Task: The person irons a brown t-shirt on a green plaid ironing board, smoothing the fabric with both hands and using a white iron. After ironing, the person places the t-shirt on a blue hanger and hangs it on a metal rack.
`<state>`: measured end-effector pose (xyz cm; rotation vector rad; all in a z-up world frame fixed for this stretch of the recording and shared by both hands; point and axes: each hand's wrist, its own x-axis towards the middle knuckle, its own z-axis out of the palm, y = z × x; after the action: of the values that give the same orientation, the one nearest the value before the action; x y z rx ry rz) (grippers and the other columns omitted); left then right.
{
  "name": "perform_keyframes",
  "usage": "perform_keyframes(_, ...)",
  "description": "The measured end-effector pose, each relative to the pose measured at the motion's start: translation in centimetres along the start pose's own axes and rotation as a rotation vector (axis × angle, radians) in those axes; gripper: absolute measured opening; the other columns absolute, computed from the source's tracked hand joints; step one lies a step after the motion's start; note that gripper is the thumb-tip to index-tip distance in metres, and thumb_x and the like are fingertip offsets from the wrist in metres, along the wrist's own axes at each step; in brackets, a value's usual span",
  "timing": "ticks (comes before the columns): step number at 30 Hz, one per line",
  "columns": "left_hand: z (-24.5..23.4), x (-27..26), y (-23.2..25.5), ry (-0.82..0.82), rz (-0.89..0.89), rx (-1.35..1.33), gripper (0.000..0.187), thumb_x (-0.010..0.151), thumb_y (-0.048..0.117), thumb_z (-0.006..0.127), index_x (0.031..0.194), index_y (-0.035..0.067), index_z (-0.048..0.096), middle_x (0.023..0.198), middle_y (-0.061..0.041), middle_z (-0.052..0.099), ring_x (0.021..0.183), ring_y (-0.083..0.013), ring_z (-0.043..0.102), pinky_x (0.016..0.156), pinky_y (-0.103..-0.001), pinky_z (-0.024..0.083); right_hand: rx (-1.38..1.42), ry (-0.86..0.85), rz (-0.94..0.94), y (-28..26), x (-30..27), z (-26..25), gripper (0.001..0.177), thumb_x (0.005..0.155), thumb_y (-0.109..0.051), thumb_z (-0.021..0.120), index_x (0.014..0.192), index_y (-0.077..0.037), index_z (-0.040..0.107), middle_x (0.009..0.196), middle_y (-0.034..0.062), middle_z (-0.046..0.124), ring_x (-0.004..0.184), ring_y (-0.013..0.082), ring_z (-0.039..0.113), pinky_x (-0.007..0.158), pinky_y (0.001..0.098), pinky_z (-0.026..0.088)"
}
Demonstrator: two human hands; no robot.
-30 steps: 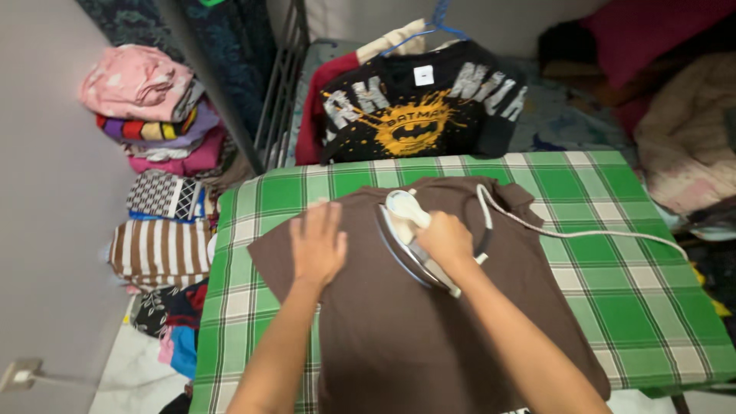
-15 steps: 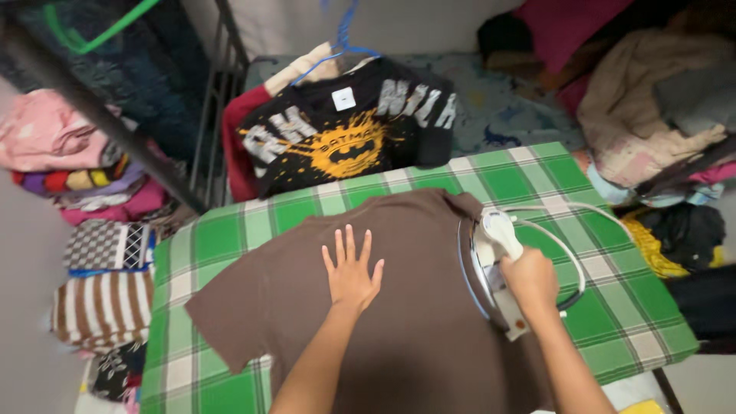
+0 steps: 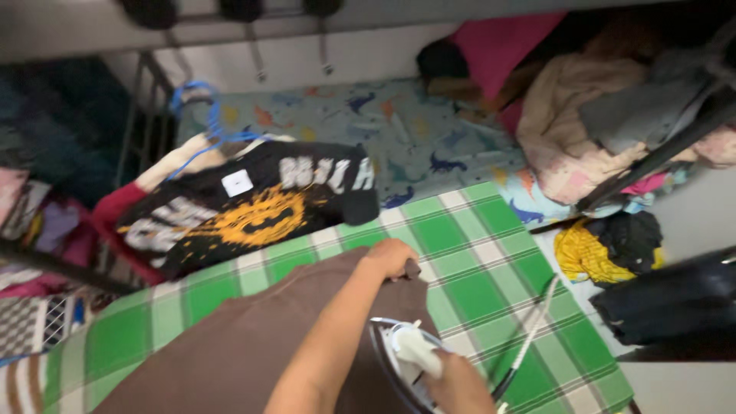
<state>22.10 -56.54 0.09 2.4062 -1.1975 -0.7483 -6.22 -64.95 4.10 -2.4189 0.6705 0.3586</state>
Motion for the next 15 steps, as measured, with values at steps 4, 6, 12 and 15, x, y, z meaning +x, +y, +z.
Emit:
perform_keyframes(4, -0.9, 6.3, -2.9, 0.262, 0.285, -0.286, 0.036, 0.064, 0.0, 0.069, 0.092, 0.018, 0.082, 0.098, -0.008, 0.079, 0.094, -0.0265, 0.074, 0.082, -0.038, 0.058, -0.122, -0.141, 0.045, 1.5, 1.5, 1.0, 0.05, 0.077, -0.032, 0.077, 0.124, -0.02, 0.07, 0.111, 0.0186, 0.073, 0.109, 0.0371, 0.07, 0.1, 0.0472, 0.054)
perform_keyframes(6, -2.1, 6.9, -2.9, 0.495, 0.268, -0.148, 0.037, 0.06, 0.001, 0.077, 0.095, 0.013, 0.079, 0.093, -0.013, 0.073, 0.09, -0.0314, 0.069, 0.077, -0.04, 0.056, -0.126, -0.164, 0.082, 2.1, 2.6, 2.1, 0.056, 0.074, -0.035, 0.079, 0.127, -0.022, 0.067, 0.113, 0.018, 0.072, 0.111, 0.0368, 0.07, 0.101, 0.0478, 0.054)
perform_keyframes(12, -2.6, 6.3, 4.4, -0.324, 0.178, 0.164, 0.033, 0.066, 0.041, 0.093, 0.087, 0.018, 0.081, 0.09, -0.005, 0.078, 0.085, -0.0245, 0.074, 0.076, -0.038, 0.057, -0.163, -0.279, -0.072, 3.5, 4.6, 3.4, 0.05, 0.074, -0.04, 0.079, 0.116, -0.017, 0.069, 0.109, 0.017, 0.073, 0.107, 0.0378, 0.07, 0.097, 0.0508, 0.055)
perform_keyframes(15, 1.7, 7.5, 6.5, -0.395, 0.209, 0.603, 0.032, 0.062, 0.034, 0.095, 0.087, 0.019, 0.082, 0.092, -0.006, 0.077, 0.086, -0.0252, 0.072, 0.074, -0.039, 0.057, -0.131, -0.213, -0.107, 3.3, 3.7, 3.1, 0.047, 0.075, -0.04, 0.078, 0.114, -0.015, 0.071, 0.104, 0.0185, 0.074, 0.102, 0.0387, 0.072, 0.095, 0.0508, 0.056)
